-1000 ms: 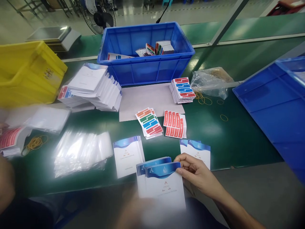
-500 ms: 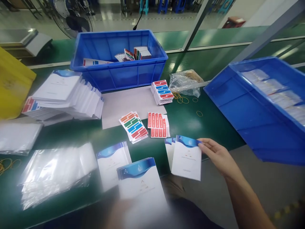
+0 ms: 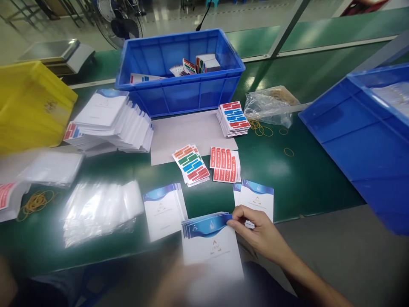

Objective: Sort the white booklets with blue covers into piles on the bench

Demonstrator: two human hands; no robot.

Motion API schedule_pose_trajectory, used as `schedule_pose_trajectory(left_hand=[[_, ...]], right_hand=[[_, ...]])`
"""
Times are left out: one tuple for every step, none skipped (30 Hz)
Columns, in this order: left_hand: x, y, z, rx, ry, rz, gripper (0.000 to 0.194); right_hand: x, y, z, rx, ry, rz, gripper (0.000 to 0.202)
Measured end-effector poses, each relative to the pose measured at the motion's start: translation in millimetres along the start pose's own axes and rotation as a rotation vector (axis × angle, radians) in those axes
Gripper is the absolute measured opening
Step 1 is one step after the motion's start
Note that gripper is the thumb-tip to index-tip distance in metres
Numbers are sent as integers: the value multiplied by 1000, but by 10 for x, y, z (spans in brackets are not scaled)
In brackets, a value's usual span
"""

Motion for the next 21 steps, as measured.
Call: schedule_pose_trajectory(left_hand=[[-1,11,-15,-3,-2,-3,78],[-4,21,-28,-5,-5,-5,77],[-9,30,-37,-6,-9,-5,77],[-16,38,-43,-7,-14,-2,76],[-22,48,-42,-7,-20,1,75],[-26,59,-34,-8,-24,4,73],[-28,73,-19,-9,-25,4,69],[-26,89,3,-11,-24,3,63],[-21,105,28,-14,-18,1,58],[-14,120,56,-21,-8,-2,53],[-6,132,81,-30,5,-4,49],[4,142,100,-41,18,-7,47],[13,151,108,-53,28,-11,47],[22,160,104,-65,34,-17,46],[31,171,88,-80,33,-24,46],[38,180,60,-95,25,-30,46],[45,187,26,-110,15,-33,47],[51,193,-9,-127,5,-33,48],[58,196,-45,-144,-3,-29,50],[65,197,-79,-161,-9,-23,52],[73,198,-111,-176,-15,-18,55]], right_hand=[[11,-26,18,20,9,20,26],[28,-59,48,36,26,43,25],[51,-89,93,39,49,61,25],[81,-105,151,20,79,65,24],[117,-97,222,-26,114,52,22],[160,-59,310,-90,157,22,20],[210,12,420,-156,214,-24,18],[267,114,548,-213,280,-79,17],[327,238,686,-249,348,-137,19],[384,377,817,-259,402,-193,22],[430,523,928,-242,429,-250,25],[465,664,1024,-194,440,-302,29],[488,782,1110,-108,446,-341,32],[498,864,1181,13,448,-366,35],[492,900,1227,154,448,-375,39],[466,889,1227,280,438,-366,42],[416,841,1169,358,410,-336,42],[344,770,1045,366,354,-292,39],[259,679,866,305,271,-238,36],[176,561,661,202,181,-179,33],[103,417,463,96,99,-116,31]])
Point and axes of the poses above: each hand's wrist, its own x-axis away from the middle knuckle, its own z-axis out of the back of the hand, y = z × x, the point moved 9 cm from there along -x, towards the middle knuckle, and after that the axes turned 13 degrees about z, right-handed, at the moved point
